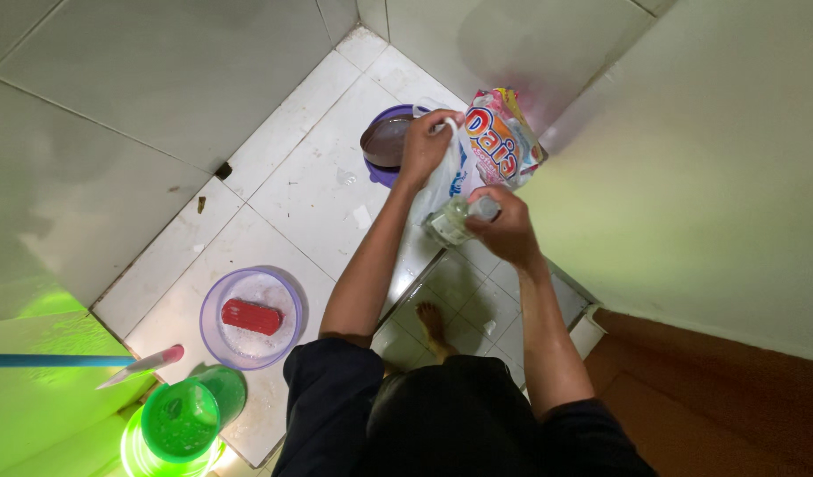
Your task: The person cleans a tiled floor area by first organizing items on a raised platform, then filling a bucket with water from a wall tap. They pour water onto the floor and scrub the tiles with a red sponge, repeatedly rinsing the sponge in a soapy basin.
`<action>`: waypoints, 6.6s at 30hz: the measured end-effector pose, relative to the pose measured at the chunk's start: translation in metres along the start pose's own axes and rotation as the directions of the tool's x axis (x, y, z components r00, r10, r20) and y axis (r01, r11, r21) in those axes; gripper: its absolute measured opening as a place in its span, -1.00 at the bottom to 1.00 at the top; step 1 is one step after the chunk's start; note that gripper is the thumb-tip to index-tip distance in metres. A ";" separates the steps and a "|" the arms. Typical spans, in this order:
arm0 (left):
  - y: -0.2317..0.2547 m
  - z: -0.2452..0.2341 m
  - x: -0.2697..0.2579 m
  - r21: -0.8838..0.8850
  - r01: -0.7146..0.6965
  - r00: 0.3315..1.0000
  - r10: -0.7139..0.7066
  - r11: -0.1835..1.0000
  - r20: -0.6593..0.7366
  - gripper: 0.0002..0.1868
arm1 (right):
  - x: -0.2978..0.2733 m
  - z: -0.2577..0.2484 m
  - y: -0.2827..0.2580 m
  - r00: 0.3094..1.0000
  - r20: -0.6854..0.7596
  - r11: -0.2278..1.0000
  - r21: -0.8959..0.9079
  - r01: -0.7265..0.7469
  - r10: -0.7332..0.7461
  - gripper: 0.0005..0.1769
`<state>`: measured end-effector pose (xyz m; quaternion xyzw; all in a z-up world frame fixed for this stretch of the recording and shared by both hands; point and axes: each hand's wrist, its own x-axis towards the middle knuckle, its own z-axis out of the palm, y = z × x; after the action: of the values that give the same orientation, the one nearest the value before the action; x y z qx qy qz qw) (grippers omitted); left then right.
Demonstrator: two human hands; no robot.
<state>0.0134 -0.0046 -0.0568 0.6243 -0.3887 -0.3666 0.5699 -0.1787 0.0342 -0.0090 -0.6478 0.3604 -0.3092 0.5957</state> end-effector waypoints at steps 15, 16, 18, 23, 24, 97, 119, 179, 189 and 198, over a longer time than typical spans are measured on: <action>-0.021 -0.070 -0.042 0.010 -0.032 0.998 0.033 0.999 -0.056 -0.72 | 0.077 0.077 0.106 0.971 -0.171 0.822 -0.568 0.044 -0.170 -0.61; -0.029 -0.085 -0.050 -0.004 0.008 0.987 -0.009 1.000 -0.160 -0.76 | 0.078 0.076 0.100 0.973 -0.171 0.824 -0.566 0.033 -0.156 -0.63; -0.049 -0.112 -0.071 -0.003 0.072 0.941 -0.069 0.997 -0.332 -0.82 | 0.080 0.075 0.091 0.989 -0.107 0.841 -0.540 0.031 -0.105 -0.63; -0.087 -0.147 -0.122 -0.001 0.175 0.813 -0.145 0.985 -0.564 -0.80 | 0.074 0.094 0.096 0.995 0.047 0.865 -0.492 0.099 -0.087 -0.64; -0.092 -0.149 -0.130 -0.036 0.181 0.798 -0.168 0.983 -0.579 -0.80 | 0.072 0.100 0.100 0.994 0.064 0.869 -0.483 0.111 -0.092 -0.64; 0.015 -0.013 -0.043 0.360 -0.347 0.930 0.269 0.866 0.249 -0.87 | 0.143 0.009 0.018 0.967 0.255 0.990 0.142 -0.021 -0.016 -0.81; 0.042 -0.037 -0.067 0.439 0.088 0.994 -0.053 0.894 -0.091 -0.79 | 0.128 -0.002 0.048 0.926 0.368 0.990 -0.080 0.119 -0.082 -0.85; -0.132 -0.301 -0.096 0.710 0.313 0.865 0.119 0.631 -0.488 -0.77 | 0.133 0.295 0.162 0.997 -0.045 0.780 -0.626 0.020 -0.062 -0.77; -0.154 -0.292 -0.074 0.824 0.222 0.884 0.248 0.522 -0.396 -0.71 | 0.125 0.292 0.158 0.997 -0.069 0.969 -0.243 -0.046 0.030 -0.95; -0.167 -0.290 -0.057 0.899 0.256 0.895 0.263 0.356 -0.359 -0.93 | 0.099 0.277 0.163 0.954 -0.134 0.963 -0.006 -0.271 0.267 -0.92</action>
<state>0.2612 0.1786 -0.1987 0.9002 -0.3866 0.0746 0.1861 0.0899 0.0987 -0.2020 -0.5780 0.4876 -0.2631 0.5991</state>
